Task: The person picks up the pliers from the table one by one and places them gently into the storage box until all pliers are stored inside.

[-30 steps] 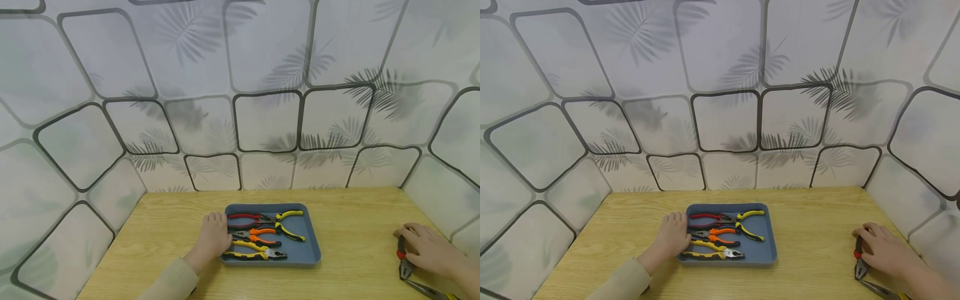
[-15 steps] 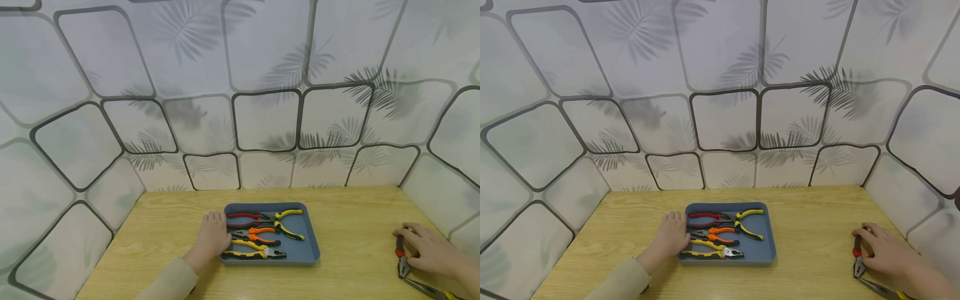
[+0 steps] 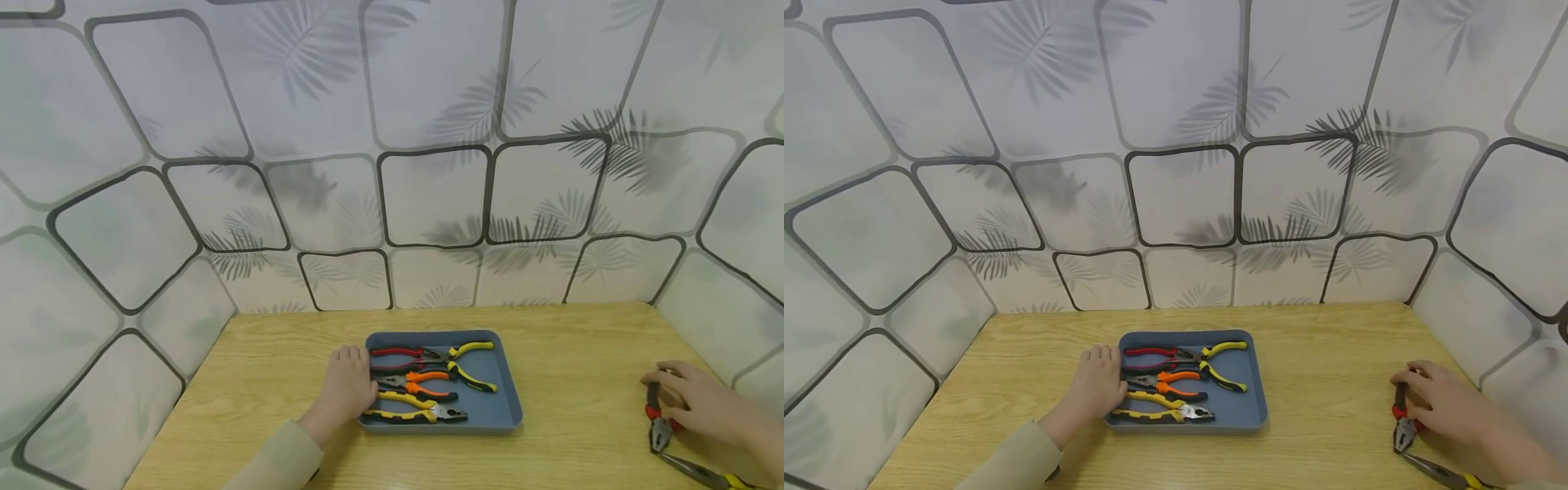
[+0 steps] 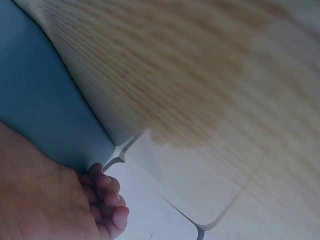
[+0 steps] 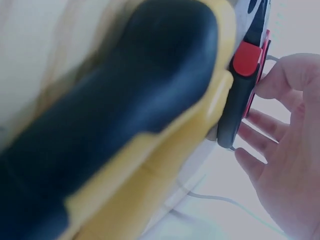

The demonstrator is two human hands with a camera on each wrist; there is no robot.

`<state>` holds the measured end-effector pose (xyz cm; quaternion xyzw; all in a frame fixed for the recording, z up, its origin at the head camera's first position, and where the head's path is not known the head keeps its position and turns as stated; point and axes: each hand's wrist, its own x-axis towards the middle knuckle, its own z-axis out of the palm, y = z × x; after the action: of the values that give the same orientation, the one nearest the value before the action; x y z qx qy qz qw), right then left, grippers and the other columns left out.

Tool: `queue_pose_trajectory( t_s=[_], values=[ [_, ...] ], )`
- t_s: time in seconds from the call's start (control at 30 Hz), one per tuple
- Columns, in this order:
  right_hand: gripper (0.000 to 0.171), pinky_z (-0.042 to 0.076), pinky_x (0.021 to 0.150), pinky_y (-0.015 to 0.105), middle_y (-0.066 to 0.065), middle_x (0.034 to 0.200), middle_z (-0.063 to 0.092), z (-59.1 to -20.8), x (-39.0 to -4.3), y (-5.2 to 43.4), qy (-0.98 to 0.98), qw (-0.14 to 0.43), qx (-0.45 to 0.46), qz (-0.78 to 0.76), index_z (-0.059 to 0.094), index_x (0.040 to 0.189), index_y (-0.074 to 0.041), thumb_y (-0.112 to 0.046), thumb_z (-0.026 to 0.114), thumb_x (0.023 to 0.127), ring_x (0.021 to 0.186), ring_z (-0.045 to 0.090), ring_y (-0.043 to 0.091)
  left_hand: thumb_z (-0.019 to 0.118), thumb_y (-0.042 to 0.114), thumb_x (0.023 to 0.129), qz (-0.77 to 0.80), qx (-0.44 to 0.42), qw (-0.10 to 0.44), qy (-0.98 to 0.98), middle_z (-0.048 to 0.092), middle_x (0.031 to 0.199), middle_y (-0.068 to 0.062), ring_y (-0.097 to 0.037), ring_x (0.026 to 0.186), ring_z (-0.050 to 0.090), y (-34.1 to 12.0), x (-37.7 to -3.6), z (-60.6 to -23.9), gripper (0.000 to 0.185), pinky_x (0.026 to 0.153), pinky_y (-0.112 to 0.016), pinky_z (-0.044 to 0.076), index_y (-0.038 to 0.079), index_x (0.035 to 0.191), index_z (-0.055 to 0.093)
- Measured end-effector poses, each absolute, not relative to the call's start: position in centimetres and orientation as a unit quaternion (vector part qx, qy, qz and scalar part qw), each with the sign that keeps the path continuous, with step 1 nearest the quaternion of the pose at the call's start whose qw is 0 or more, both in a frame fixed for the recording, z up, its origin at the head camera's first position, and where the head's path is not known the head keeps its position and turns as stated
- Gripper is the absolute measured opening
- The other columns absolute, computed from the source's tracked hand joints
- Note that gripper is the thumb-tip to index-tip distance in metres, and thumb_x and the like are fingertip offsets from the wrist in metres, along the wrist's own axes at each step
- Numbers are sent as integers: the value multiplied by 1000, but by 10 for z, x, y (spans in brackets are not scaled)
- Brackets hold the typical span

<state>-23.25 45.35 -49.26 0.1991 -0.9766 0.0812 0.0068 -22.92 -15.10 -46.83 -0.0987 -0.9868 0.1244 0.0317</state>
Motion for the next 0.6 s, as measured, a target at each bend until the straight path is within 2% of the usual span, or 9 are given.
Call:
queue_pose_trajectory(
  t_s=[0.13, 0.3, 0.5, 0.6],
  values=[
    [51, 56, 78, 62, 34, 130, 59, -492, -231, 453, -975, 10, 208, 75, 70, 122, -8, -24, 91, 78, 107, 64, 53, 63, 46, 98, 124, -101, 32, -987, 63, 110, -16, -29, 101, 59, -151, -229, -469, 51, 95, -44, 51, 0, 119, 58],
    [56, 56, 77, 61, 35, 130, 58, -489, -226, 449, -974, 26, 212, 73, 68, 121, -6, -17, 90, 71, 107, 64, 54, 63, 46, 98, 121, -102, 30, -987, 63, 110, -16, -29, 101, 58, -151, -230, -470, 51, 95, -45, 51, 0, 120, 58],
    [74, 56, 75, 58, 35, 134, 54, -493, -224, 451, -973, 28, 219, 71, 63, 127, -4, -16, 90, 59, 110, 61, 55, 63, 47, 98, 125, -102, 30, -986, 63, 111, -16, -28, 101, 58, -152, -231, -470, 53, 95, -44, 51, 0, 122, 58],
    [81, 56, 73, 51, 35, 136, 52, -496, -223, 453, -972, 26, 221, 72, 63, 129, -5, -10, 91, 53, 112, 60, 55, 63, 47, 98, 125, -102, 29, -987, 64, 112, -16, -29, 101, 59, -151, -231, -469, 53, 95, -44, 51, 0, 123, 58]
  ],
)
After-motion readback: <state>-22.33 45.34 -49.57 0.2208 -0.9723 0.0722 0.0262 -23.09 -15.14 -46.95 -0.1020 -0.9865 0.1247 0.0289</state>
